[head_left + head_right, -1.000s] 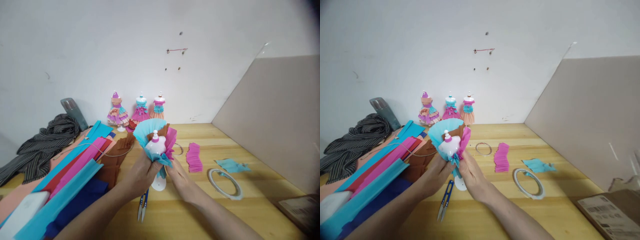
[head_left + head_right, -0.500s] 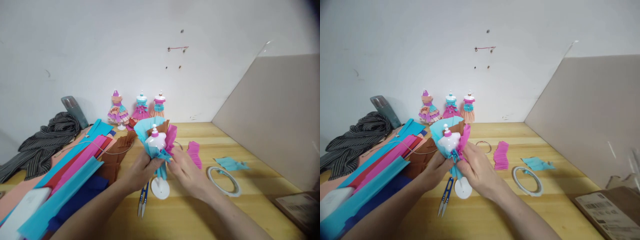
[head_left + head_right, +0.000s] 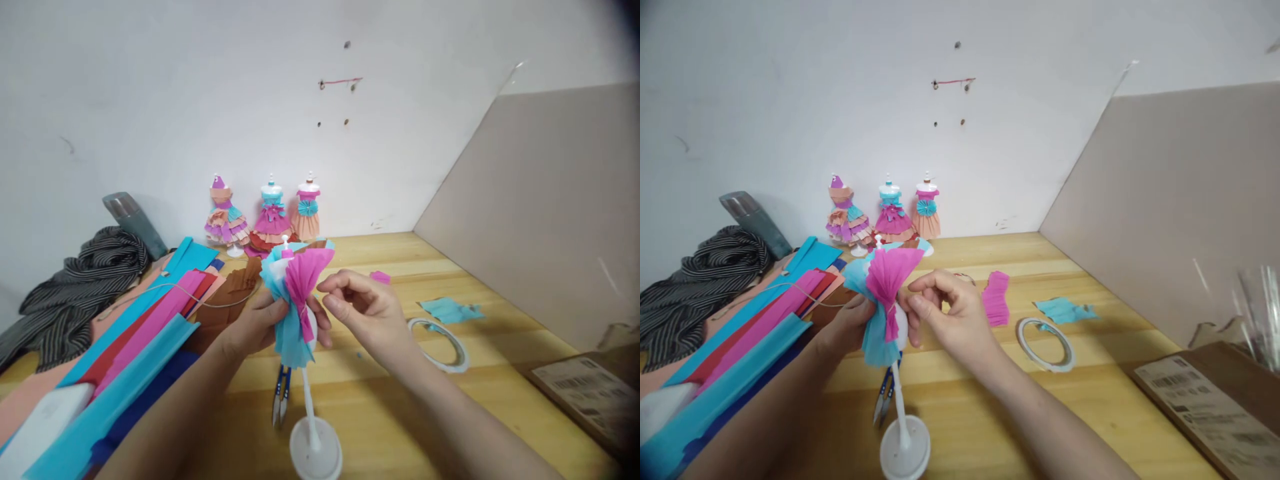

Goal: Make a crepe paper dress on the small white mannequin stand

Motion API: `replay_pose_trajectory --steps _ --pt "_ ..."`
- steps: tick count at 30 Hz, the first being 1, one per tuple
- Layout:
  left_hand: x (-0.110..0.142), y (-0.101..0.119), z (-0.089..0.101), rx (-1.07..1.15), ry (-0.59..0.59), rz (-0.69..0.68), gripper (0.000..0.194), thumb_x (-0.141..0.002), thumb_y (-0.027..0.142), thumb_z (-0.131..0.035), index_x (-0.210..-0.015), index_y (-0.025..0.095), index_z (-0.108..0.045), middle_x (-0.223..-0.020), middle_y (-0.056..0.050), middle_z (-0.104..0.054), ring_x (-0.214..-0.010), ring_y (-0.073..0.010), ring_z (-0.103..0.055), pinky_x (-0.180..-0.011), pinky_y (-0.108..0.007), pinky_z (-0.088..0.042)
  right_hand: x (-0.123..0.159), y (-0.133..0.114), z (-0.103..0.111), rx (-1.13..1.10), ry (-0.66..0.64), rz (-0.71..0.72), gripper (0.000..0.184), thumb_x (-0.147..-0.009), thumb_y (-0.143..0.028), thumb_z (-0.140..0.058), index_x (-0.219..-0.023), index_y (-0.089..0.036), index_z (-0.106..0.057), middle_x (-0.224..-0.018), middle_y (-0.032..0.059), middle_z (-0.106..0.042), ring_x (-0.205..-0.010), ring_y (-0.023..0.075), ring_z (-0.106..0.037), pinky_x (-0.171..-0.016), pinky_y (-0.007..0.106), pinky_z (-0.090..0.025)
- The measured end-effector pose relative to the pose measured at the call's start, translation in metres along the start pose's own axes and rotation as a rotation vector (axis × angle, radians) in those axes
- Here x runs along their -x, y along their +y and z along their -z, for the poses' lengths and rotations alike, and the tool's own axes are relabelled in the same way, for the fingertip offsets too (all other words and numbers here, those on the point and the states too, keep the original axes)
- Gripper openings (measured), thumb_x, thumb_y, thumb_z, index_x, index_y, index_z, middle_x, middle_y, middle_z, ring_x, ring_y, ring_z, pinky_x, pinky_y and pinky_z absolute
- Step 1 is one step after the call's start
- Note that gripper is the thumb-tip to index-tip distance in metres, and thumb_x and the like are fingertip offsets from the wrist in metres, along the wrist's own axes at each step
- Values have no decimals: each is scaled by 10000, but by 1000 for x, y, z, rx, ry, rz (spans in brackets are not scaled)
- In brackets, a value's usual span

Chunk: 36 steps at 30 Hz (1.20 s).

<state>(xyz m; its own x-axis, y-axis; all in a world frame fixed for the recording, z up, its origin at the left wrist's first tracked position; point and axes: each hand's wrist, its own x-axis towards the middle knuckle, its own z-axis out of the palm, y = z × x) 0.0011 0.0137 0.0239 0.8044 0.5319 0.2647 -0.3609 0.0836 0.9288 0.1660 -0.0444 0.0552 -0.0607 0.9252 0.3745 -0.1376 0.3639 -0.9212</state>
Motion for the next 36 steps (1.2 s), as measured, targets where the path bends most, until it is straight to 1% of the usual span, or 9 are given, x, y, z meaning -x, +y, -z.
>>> replay_pose_trajectory --steps 1,2,4,8,14,20,26,31,36 --pt "1 -2 2 1 -80 28 480 -913 509 -414 -964 104 -666 -864 -114 -712 -871 -257 -707 -616 -287 -519 0 0 -1 -12 -20 -23 206 -820 -369 -661 -768 -195 -563 -514 -41 -597 -376 143 -588 -394 261 -439" --pt "3 -4 4 -25 -67 68 483 -857 558 -505 -929 111 -672 -840 -133 -716 -813 -260 -712 -600 -292 -533 0 0 -1 -28 -44 -36 227 -824 -387 -653 -757 -197 -549 -507 -42 -596 -366 142 -589 -380 253 -429" --pt "6 -5 6 -102 -91 149 538 -784 632 -557 -919 126 -677 -823 -153 -711 -794 -285 -708 -618 -343 -558 0 2 -1 -65 -99 -49 258 -833 -430 -629 -764 -200 -535 -492 -51 -579 -360 140 -590 -363 237 -419" --pt "9 6 -1 -236 -131 220 556 -780 677 -519 -922 173 -706 -825 -129 -709 -807 -286 -699 -637 -361 -564 3 7 0 -158 -155 -100 317 -823 -500 -620 -895 -201 -539 -515 -72 -546 -366 129 -585 -340 210 -407" --pt "11 13 -13 -358 -143 110 434 -888 541 -467 -1002 193 -700 -892 -111 -704 -845 -247 -685 -715 -351 -564 7 13 11 -152 -204 -74 275 -843 -480 -606 -850 -210 -553 -533 -51 -573 -417 135 -598 -404 241 -472" --pt "14 13 -22 -734 -25 -32 399 -932 462 -409 -1047 185 -673 -968 -111 -683 -939 -239 -631 -781 -337 -545 1 25 19 15 65 -70 197 -838 -418 -582 -849 -239 -663 -614 0 -660 -543 185 -625 -461 296 -498" --pt "11 20 -33 -716 -78 20 448 -942 493 -365 -991 176 -677 -882 -89 -667 -775 -184 -612 -717 -294 -530 -3 9 21 -26 174 -31 155 -793 -321 -640 -906 -229 -694 -807 25 -708 -691 179 -657 -569 278 -527" --pt "12 17 -30 -627 -143 40 429 -947 471 -388 -1070 151 -645 -993 -99 -649 -852 -175 -589 -771 -278 -513 -7 -11 33 17 79 178 372 -792 -308 -692 -1158 -307 -627 -1219 44 -632 -985 191 -642 -767 305 -542" --pt "15 13 -26 -651 -134 70 435 -942 475 -395 -1114 147 -624 -1031 -111 -637 -905 -197 -579 -801 -296 -505 -8 -17 41 217 143 363 94 -817 -325 -678 -814 -235 -707 -1064 72 -676 -1006 205 -628 -811 318 -527"
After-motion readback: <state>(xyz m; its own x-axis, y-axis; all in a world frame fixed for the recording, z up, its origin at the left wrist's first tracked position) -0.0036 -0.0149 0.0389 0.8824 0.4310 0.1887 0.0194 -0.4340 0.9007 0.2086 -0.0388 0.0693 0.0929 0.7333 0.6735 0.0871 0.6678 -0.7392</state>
